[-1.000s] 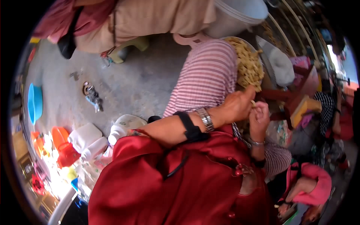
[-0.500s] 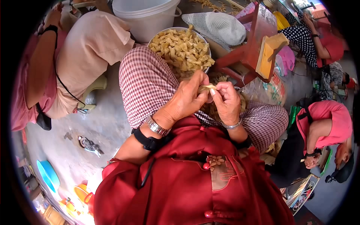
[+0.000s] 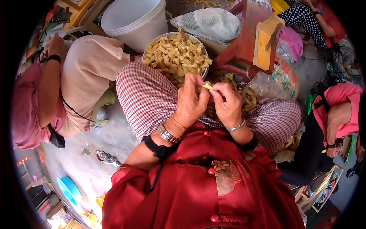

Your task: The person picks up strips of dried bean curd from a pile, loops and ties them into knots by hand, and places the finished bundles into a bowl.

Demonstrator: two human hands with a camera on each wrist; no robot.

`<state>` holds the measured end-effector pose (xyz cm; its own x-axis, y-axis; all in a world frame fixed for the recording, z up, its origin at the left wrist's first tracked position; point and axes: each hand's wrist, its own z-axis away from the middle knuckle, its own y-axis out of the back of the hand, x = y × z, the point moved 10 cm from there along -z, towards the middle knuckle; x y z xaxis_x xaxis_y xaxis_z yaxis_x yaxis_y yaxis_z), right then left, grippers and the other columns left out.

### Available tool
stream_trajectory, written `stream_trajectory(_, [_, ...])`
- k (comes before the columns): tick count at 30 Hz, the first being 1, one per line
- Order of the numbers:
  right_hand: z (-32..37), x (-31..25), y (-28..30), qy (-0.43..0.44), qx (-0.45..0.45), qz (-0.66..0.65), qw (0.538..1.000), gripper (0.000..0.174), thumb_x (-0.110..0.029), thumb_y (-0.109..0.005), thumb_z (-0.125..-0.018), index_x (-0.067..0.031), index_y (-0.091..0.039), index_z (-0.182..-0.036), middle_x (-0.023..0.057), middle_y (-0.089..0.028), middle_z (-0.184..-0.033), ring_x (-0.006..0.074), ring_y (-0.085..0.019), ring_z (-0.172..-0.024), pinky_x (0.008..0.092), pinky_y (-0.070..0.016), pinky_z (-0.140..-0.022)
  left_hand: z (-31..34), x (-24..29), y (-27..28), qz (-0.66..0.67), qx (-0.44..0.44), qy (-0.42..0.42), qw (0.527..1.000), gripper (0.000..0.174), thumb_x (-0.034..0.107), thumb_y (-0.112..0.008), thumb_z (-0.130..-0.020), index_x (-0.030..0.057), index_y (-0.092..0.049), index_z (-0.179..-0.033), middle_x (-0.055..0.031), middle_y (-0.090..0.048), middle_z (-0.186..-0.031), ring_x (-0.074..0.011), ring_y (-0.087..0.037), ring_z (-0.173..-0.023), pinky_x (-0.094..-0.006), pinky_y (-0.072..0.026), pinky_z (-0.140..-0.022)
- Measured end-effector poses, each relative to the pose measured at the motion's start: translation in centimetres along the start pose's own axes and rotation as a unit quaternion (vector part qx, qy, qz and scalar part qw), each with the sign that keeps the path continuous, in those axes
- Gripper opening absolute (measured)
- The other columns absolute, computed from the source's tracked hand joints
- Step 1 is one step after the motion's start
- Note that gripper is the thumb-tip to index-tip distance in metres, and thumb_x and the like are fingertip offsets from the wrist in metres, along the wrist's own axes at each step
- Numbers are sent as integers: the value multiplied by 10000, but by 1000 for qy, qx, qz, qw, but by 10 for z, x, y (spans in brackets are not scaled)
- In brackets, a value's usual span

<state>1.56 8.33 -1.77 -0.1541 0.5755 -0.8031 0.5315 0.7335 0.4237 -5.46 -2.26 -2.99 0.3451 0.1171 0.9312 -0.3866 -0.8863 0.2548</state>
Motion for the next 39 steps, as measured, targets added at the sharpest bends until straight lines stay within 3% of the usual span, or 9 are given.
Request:
stream_trajectory(6, [-5, -20, 8, 111, 10, 46, 993, 117, 41, -586, -805, -15, -561, -905, 120, -601, -799, 298, -610, -666, 345, -486, -554, 1, -18, -10, 62, 7, 33, 998, 186, -47, -506, -833, 48, -405, -957, 5, -435, -773, -52, -372, -566, -188, -349, -512])
stream_trajectory(9, [-8, -26, 16, 124, 34, 50, 990, 150, 56, -587, -792, -7, -567, -928, 124, -608, -800, 286, -616, -663, 338, -492, -542, 0, -26, -19, 117, -18, 75, 990, 177, -31, -497, -877, 58, -389, -986, 4, -445, -809, -49, -397, -569, -180, -365, -498])
stream_trajectory(12, [-9, -17, 24, 107, 51, 15, 993, 161, 57, -587, -802, -12, -570, -946, 133, -613, -804, 262, -621, -642, 325, -490, -538, -8, -17, -22, 127, -31, 85, 988, 165, 8, -544, -848, 21, -430, -966, -73, -515, -726, -130, -502, -563, -283, -426, -518])
stream_trajectory(15, [-5, 2, 29, 29, 41, -15, 999, 140, 46, -590, -817, -22, -568, -937, 128, -615, -787, 234, -622, -615, 309, -485, -533, -7, -13, -35, 148, -118, 163, 968, 219, -15, -553, -824, 22, -433, -1003, -95, -548, -795, -161, -562, -639, -291, -460, -570])
stream_trajectory(21, [-2, 28, 25, -56, 27, -82, 995, 90, 14, -591, -841, -30, -558, -912, 85, -612, -748, 185, -621, -585, 277, -470, -520, -18, 18, -30, -43, -90, -52, 994, 283, -36, -579, -768, 15, -456, -1017, -132, -576, -795, -249, -622, -686, -326, -497, -634])
stream_trajectory(24, [-1, 33, 24, -70, 15, -93, 993, 81, 8, -587, -847, -25, -552, -912, 82, -608, -742, 154, -623, -589, 265, -474, -523, -17, 22, -31, -61, -82, -66, 993, 251, -28, -593, -764, 19, -481, -984, -126, -582, -750, -233, -617, -646, -317, -495, -606])
stream_trajectory(27, [-2, 31, 24, -83, 3, -116, 990, 80, 1, -586, -850, -17, -541, -913, 82, -604, -736, 134, -623, -601, 254, -481, -531, -15, 9, -32, -36, -85, -5, 996, 207, -19, -623, -778, 23, -509, -945, -45, -589, -812, -74, -547, -662, -222, -465, -608])
stream_trajectory(33, [-2, 29, 23, -68, -5, -112, 991, 89, 12, -577, -839, -7, -529, -912, 88, -602, -737, 149, -623, -616, 259, -486, -549, -15, 4, -33, -38, -95, 39, 994, 179, -31, -590, -780, 25, -504, -928, -22, -568, -750, -55, -507, -613, -215, -448, -565])
stream_trajectory(39, [-2, 21, 26, -24, 6, -63, 998, 119, 40, -574, -810, -17, -538, -908, 121, -594, -745, 254, -621, -630, 307, -473, -560, -17, 16, -32, -43, -29, -63, 997, 182, -54, -564, -769, 25, -495, -918, -9, -498, -688, -44, -429, -560, -205, -387, -510])
